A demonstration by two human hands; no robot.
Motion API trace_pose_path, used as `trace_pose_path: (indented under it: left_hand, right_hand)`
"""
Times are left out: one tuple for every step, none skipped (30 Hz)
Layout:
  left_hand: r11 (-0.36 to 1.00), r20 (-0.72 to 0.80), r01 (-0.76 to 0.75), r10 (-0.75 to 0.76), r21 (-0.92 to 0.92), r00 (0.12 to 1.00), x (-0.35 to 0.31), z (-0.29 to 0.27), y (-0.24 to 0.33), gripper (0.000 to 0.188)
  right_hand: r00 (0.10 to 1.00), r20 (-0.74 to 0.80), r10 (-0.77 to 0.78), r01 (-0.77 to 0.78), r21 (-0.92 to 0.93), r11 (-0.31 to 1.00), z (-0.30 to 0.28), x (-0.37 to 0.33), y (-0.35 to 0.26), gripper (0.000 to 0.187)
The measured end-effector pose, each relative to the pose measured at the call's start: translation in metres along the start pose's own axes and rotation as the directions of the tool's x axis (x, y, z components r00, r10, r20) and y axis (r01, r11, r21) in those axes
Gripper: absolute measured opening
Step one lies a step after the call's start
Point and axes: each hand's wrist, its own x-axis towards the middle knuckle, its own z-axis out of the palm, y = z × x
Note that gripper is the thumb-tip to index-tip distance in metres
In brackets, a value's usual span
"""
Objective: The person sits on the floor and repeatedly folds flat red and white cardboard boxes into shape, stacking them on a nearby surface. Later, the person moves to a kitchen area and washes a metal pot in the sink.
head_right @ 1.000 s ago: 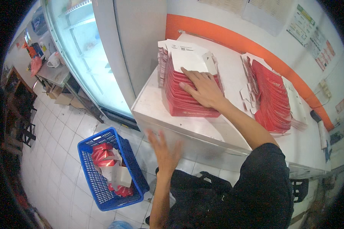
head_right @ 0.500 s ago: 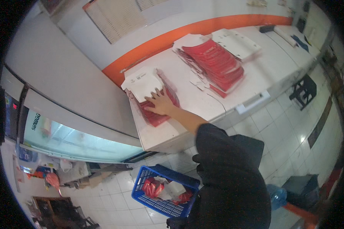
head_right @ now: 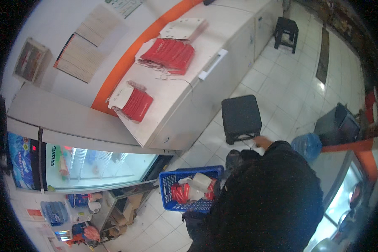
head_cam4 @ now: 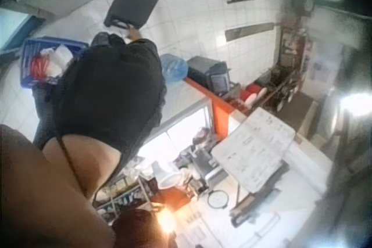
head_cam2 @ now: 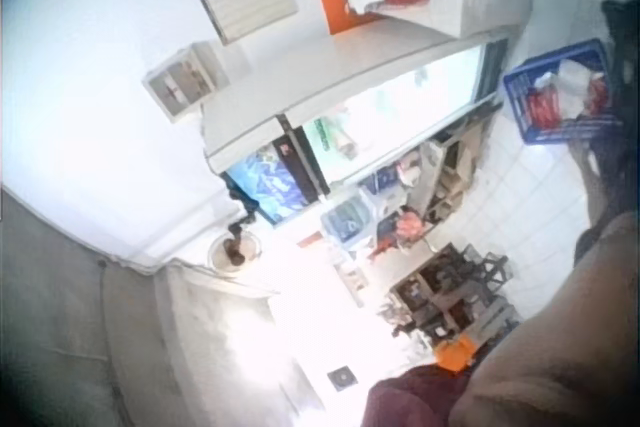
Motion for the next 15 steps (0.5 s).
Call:
trace_pose_path:
  left_hand:
    - [1.000, 0.023, 0.019, -0.019, -0.006, 1.000, 0.001, -0.003, -0.009, 0.064]
    - [0.993, -0.099, 0.087, -0.079, 0.084, 0.992, -0.028, -0.063, -0.011, 0.063]
    - [0.987, -0.065, 0.113, -0.106, 0.112, 0.992, -0.030, -0.064, -0.010, 0.063]
    - [0.981, -0.016, 0.129, -0.128, 0.144, 0.992, -0.026, -0.057, -0.005, 0.062]
    - [0.973, 0.014, 0.132, -0.137, 0.189, 0.990, -0.021, -0.058, 0.006, 0.062]
    - [0.966, 0.052, 0.121, -0.137, 0.227, 0.989, -0.013, -0.052, 0.017, 0.061]
    - [0.961, 0.119, 0.103, -0.137, 0.255, 0.983, -0.002, -0.034, 0.029, 0.061]
    - [0.955, 0.186, 0.074, -0.131, 0.286, 0.974, 0.012, -0.014, 0.042, 0.060]
    - [0.952, 0.274, 0.033, -0.121, 0.306, 0.954, 0.027, 0.019, 0.055, 0.060]
    - [0.941, 0.307, -0.001, -0.110, 0.339, 0.945, 0.037, 0.034, 0.075, 0.059]
    - [0.921, 0.341, -0.045, -0.097, 0.387, 0.935, 0.047, 0.050, 0.100, 0.059]
    - [0.903, 0.377, -0.088, -0.085, 0.420, 0.922, 0.058, 0.070, 0.125, 0.058]
    - [0.883, 0.418, -0.141, -0.068, 0.448, 0.906, 0.068, 0.097, 0.151, 0.058]
    - [0.865, 0.461, -0.187, -0.056, 0.465, 0.886, 0.077, 0.128, 0.175, 0.057]
    - [0.849, 0.511, -0.238, -0.044, 0.472, 0.859, 0.085, 0.168, 0.199, 0.057]
  right_hand:
    - [0.979, -0.192, 0.074, -0.038, 0.183, 0.982, 0.027, -0.022, 0.064, 0.048]
    - [0.965, -0.053, 0.255, -0.215, 0.395, 0.893, 0.039, -0.055, 0.024, 0.049]
    - [0.933, -0.135, 0.333, -0.260, 0.385, 0.886, 0.051, -0.085, 0.068, 0.040]
    - [0.900, -0.106, 0.423, -0.308, 0.530, 0.790, 0.058, -0.114, 0.112, 0.037]
    - [0.907, -0.028, 0.419, -0.296, 0.666, 0.684, 0.065, -0.139, 0.142, 0.037]
    - [0.911, 0.035, 0.411, -0.280, 0.783, 0.555, 0.071, -0.159, 0.163, 0.037]
    - [0.853, -0.024, 0.522, -0.241, 0.868, 0.434, 0.085, -0.176, 0.184, 0.035]
    - [0.773, -0.067, 0.631, -0.180, 0.931, 0.319, 0.099, -0.188, 0.198, 0.033]
    - [0.652, -0.099, 0.752, -0.106, 0.970, 0.220, 0.116, -0.208, 0.225, 0.031]
    - [0.679, -0.069, 0.731, -0.086, 0.981, 0.173, 0.129, -0.206, 0.209, 0.031]
    - [0.742, -0.045, 0.669, -0.081, 0.984, 0.157, 0.139, -0.203, 0.178, 0.031]
    - [0.805, -0.036, 0.592, -0.080, 0.982, 0.168, 0.145, -0.201, 0.147, 0.031]
    - [0.859, -0.044, 0.511, -0.070, 0.977, 0.202, 0.150, -0.203, 0.122, 0.031]
    - [0.900, -0.065, 0.431, -0.049, 0.968, 0.247, 0.152, -0.206, 0.107, 0.030]
    - [0.916, -0.078, 0.393, -0.033, 0.963, 0.268, 0.155, -0.213, 0.106, 0.030]
